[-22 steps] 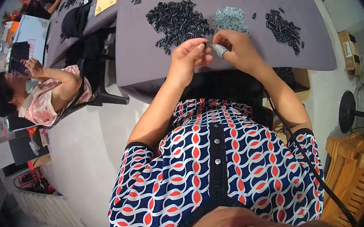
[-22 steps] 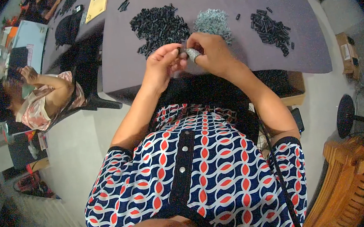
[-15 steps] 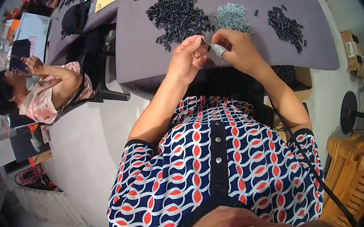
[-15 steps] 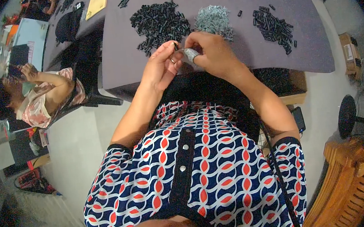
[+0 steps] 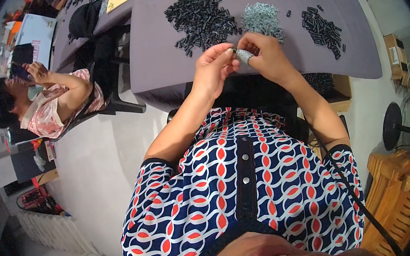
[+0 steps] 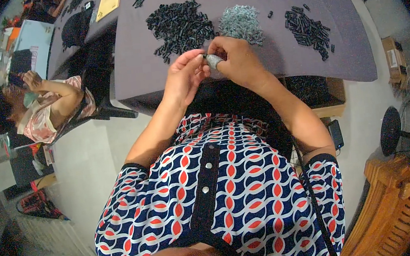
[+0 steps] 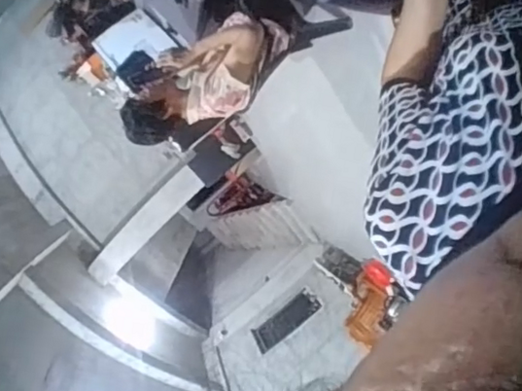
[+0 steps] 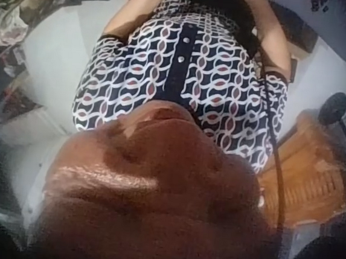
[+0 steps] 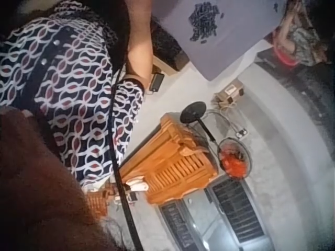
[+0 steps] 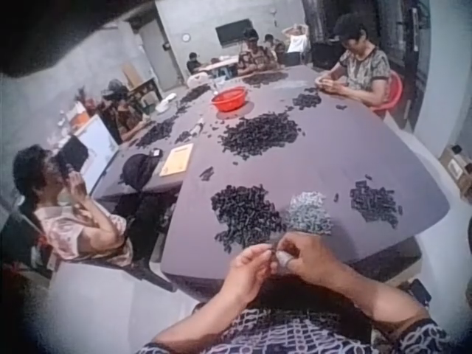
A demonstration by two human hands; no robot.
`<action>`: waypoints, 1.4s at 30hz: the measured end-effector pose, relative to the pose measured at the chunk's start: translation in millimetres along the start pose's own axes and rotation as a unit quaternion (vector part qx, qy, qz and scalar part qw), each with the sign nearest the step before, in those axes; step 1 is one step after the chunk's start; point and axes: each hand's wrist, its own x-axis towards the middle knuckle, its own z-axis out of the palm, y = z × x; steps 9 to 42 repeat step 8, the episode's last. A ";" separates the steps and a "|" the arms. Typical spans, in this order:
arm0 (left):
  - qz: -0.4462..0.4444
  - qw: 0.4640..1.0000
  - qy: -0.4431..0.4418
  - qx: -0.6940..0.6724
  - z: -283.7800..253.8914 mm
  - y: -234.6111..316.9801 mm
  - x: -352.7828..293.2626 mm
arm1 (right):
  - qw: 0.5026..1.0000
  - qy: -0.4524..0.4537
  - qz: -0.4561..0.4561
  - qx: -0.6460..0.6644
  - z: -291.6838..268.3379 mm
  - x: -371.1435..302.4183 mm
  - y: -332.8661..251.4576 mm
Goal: Assembling small plastic components at a workshop table.
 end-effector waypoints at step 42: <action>-0.073 0.995 -0.031 -0.057 -17.2 -8.0 -9.5 | 0.957 -0.130 0.126 0.226 -2.3 3.8 24.1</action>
